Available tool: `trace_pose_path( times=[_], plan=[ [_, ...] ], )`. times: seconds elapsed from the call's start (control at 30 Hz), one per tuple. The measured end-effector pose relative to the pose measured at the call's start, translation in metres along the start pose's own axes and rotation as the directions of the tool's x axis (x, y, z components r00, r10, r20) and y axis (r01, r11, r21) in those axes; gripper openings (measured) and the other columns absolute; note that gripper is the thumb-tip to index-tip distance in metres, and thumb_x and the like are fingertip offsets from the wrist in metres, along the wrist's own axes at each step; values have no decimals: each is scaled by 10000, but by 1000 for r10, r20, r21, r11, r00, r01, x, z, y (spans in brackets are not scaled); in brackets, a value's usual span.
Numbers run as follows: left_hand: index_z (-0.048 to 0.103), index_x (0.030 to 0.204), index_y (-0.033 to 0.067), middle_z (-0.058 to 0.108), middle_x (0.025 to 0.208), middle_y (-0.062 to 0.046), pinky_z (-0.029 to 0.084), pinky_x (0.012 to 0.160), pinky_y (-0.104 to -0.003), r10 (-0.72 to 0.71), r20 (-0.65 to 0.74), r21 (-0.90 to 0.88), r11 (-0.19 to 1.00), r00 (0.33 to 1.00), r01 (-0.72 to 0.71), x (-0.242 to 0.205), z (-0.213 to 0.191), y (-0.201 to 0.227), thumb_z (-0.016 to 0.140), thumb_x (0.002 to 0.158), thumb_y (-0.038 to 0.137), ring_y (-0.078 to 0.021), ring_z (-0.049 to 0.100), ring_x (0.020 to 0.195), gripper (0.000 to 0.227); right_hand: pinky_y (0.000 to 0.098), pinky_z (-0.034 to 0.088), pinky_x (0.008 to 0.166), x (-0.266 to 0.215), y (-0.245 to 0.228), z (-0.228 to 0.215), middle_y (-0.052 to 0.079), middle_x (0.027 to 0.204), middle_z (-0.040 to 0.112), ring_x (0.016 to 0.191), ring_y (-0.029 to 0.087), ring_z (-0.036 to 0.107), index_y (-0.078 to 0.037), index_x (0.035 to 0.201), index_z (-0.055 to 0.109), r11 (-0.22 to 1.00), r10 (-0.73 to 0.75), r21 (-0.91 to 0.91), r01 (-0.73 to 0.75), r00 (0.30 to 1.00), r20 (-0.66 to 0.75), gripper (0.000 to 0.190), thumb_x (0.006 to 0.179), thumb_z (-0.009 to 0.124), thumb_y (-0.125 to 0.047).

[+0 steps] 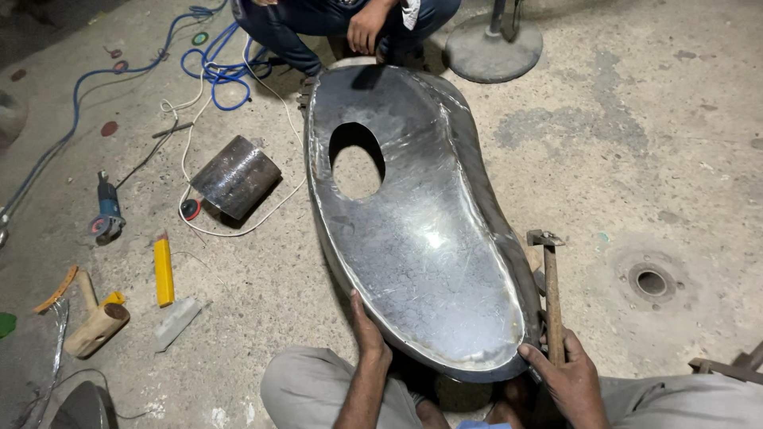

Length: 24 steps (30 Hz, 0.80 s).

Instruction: The person uses a hammer to repeatedly strike the edges of a large metal part resting on a wooden block. They adjust the part's position and continue hammering along the perimeter to shape it.

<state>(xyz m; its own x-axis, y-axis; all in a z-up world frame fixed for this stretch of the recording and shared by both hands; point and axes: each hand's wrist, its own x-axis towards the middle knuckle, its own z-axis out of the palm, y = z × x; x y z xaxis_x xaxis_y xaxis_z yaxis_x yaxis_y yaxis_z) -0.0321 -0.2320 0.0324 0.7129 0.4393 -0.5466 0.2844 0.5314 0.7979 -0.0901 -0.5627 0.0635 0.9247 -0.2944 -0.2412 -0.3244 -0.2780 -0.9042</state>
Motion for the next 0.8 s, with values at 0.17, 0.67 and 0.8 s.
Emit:
trace_pose_path(
  times=[0.17, 0.67, 0.8],
  plan=[
    [166, 1637, 149, 247, 1669, -171, 287, 1222, -514, 23, 43, -67, 998, 999, -20, 3, -1, 6, 399, 895, 741, -349, 294, 1525, 977, 291, 527, 703, 4, 1, 7, 54, 837, 666, 777, 130, 616, -47, 1082, 682, 999, -15, 51, 14, 1000, 9, 461, 737, 875, -284],
    [235, 1619, 128, 310, 1658, -121, 291, 1209, -441, 99, 62, -113, 989, 993, -92, 17, -9, -11, 444, 901, 719, -297, 343, 1499, 953, 288, 491, 599, -4, 3, 0, 24, 728, 625, 670, 116, 547, -29, 1005, 691, 996, -84, 14, 84, 996, -3, 424, 752, 879, -315],
    [170, 1630, 156, 246, 1673, -153, 280, 1224, -503, 74, 57, -61, 996, 996, -70, 15, -8, -10, 394, 905, 740, -340, 292, 1524, 957, 283, 511, 621, -4, 1, -1, 31, 741, 663, 689, 112, 581, -32, 1026, 702, 998, -58, -14, 58, 998, 5, 421, 755, 875, -304]
  ],
)
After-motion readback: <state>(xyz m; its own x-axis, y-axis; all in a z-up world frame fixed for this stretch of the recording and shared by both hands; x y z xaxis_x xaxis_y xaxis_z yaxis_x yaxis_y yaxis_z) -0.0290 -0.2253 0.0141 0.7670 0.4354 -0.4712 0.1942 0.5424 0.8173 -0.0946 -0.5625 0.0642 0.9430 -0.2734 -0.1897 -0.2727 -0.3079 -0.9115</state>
